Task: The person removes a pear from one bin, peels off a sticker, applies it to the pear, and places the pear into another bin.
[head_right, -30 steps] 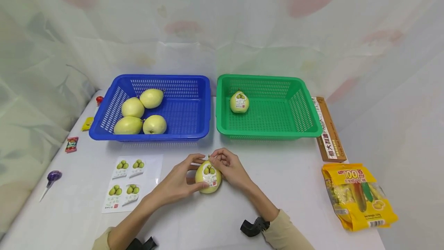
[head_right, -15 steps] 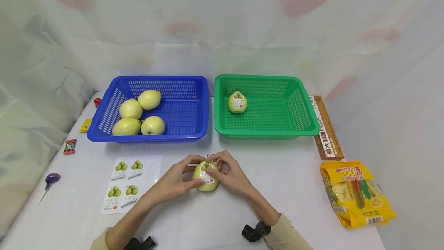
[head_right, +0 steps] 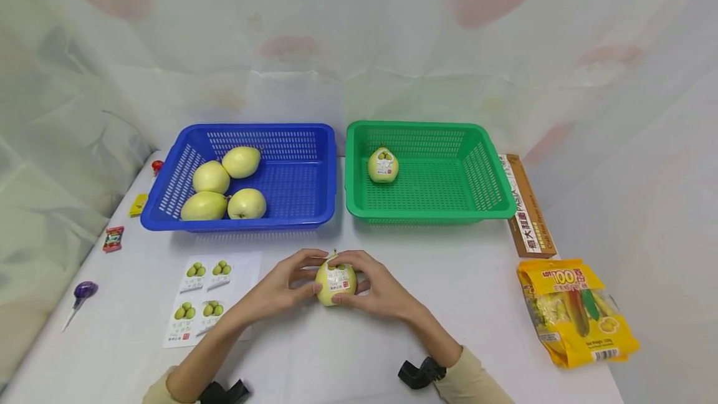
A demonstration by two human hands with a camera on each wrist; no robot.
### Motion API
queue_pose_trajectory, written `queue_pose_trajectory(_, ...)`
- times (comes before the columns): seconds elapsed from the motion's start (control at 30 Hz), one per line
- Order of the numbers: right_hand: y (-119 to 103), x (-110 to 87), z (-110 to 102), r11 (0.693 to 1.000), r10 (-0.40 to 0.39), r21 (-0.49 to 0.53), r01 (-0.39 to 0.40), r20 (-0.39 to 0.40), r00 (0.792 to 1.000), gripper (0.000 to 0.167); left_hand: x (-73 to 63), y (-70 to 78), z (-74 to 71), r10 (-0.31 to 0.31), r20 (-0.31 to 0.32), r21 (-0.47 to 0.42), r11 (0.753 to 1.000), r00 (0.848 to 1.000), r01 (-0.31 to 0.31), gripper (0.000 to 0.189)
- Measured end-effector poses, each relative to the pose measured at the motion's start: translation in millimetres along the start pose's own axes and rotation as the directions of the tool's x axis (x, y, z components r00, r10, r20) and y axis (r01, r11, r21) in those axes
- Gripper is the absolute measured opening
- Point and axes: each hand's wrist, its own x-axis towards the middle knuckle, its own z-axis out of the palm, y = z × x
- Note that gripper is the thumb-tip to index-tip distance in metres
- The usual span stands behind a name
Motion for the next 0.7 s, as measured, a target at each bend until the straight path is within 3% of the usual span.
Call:
queue_pose_trajectory(0.17, -20.1, -1.6, -19.7, 0.997, 0.016, 0.079, -0.019, 0.035, 0.999, 0.059, 1.0, 15.2, 1.9, 0.002, -0.018, -0.203, 0.979, 1.0, -0.005, 0.056)
queue_pose_trajectory(0.23, -34.0, 1.4, -35.5, 0.995, -0.012, 0.096, 0.007, 0.06, 0.998, 0.059, 3.7, 23.9, 1.2, 0.03, -0.034, -0.288, 0.957, 0.999, -0.038, 0.054)
queue_pose_trajectory(0.3, -50.9, 7.4, -56.7, 0.994, -0.06, 0.095, 0.053, 0.07, 0.996, 0.06, 8.7, 31.3, 0.3, 0.07, -0.051, -0.311, 0.947, 0.996, -0.082, 0.052)
queue_pose_trajectory(0.4, -72.0, 23.5, -98.6, 0.992, -0.127, 0.031, 0.126, 0.04, 0.991, 0.061, 19.4, 38.1, 0.2, 0.112, -0.056, -0.207, 0.971, 0.992, -0.121, 0.051)
queue_pose_trajectory(0.47, -81.2, 38.2, -132.5, 0.992, -0.116, -0.052, 0.115, -0.009, 0.993, 0.06, 27.1, 38.9, 1.2, 0.102, -0.05, -0.095, 0.99, 0.994, -0.106, 0.053)
queue_pose_trajectory(0.53, -82.8, 55.1, -167.6, 0.99, -0.054, -0.13, 0.047, -0.047, 0.997, 0.06, 33.8, 37.8, 2.9, 0.076, -0.043, 0.006, 0.997, 0.996, -0.076, 0.057)
queue_pose_trajectory(0.6, -76.4, 71.5, -200.1, 0.981, 0.056, -0.179, -0.067, -0.065, 0.996, 0.06, 39.6, 35.8, 4.9, 0.04, -0.036, 0.056, 0.998, 0.999, -0.038, 0.064)
queue_pose_trajectory(0.7, -56.4, 91.9, -236.0, 0.946, 0.246, -0.201, -0.254, -0.066, 0.967, 0.061, 46.2, 33.3, 7.9, 0.009, -0.037, 0.088, 0.996, 0.999, -0.006, 0.076)
